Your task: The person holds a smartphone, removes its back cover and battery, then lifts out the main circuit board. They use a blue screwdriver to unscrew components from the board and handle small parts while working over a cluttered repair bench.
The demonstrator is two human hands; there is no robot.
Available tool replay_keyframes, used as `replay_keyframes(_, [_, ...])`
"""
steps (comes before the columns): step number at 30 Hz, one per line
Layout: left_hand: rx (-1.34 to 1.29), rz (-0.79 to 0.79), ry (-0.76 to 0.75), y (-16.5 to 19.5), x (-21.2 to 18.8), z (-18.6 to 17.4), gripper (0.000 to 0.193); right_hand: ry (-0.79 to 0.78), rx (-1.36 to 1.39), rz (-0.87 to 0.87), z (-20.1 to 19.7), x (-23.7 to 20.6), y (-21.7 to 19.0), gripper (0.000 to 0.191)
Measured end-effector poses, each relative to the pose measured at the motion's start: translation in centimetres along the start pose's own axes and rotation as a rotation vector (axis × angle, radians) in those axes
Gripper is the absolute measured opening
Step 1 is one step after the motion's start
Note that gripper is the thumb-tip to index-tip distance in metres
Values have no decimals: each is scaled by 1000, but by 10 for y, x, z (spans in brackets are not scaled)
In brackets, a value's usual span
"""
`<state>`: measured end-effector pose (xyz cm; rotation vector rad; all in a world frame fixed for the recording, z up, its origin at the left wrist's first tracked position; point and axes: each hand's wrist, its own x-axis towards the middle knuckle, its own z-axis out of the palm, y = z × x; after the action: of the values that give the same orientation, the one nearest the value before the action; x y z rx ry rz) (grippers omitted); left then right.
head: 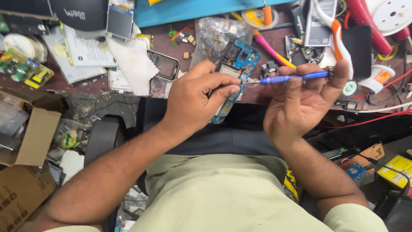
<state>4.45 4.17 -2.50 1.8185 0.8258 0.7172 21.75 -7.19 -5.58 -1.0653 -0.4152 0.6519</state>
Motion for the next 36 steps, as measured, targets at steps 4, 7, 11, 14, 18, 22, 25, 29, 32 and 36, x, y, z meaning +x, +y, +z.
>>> replay_keyframes(4, [16,3,-2,2,0,-1,15,-73,-11,-37,-7,-4,11,67])
replay_keyframes(7, [44,-4,-11,3,1,-2,15,-175,11,-84,-13,-6,17,61])
replay_keyframes(11, [64,-25,-27,3,1,-2,13,-164,-62,-96,-19,-6,17,63])
replay_keyframes(14, [81,5,-19,3,1,-4,13,-146,64,-73,-24,-2,8,62])
replay_keyframes(18, [94,58,-11,7,2,-4,11,-162,148,102,-24,8,-8,40])
replay_keyframes(22, [155,32,58,21,-3,-6,10,-398,-211,400,-13,6,-21,33])
replay_keyframes(25, [108,-68,98,32,-7,-6,11,-421,-167,601,-5,5,-29,33])
replay_keyframes(29, [22,-145,97,41,-4,0,11,-514,-214,671,0,6,-31,35])
replay_keyframes(32, [47,-105,42,47,6,10,12,-545,-195,673,-1,6,-29,29])
replay_keyframes(36, [163,148,46,58,39,18,14,-289,-54,663,-10,11,-27,19])
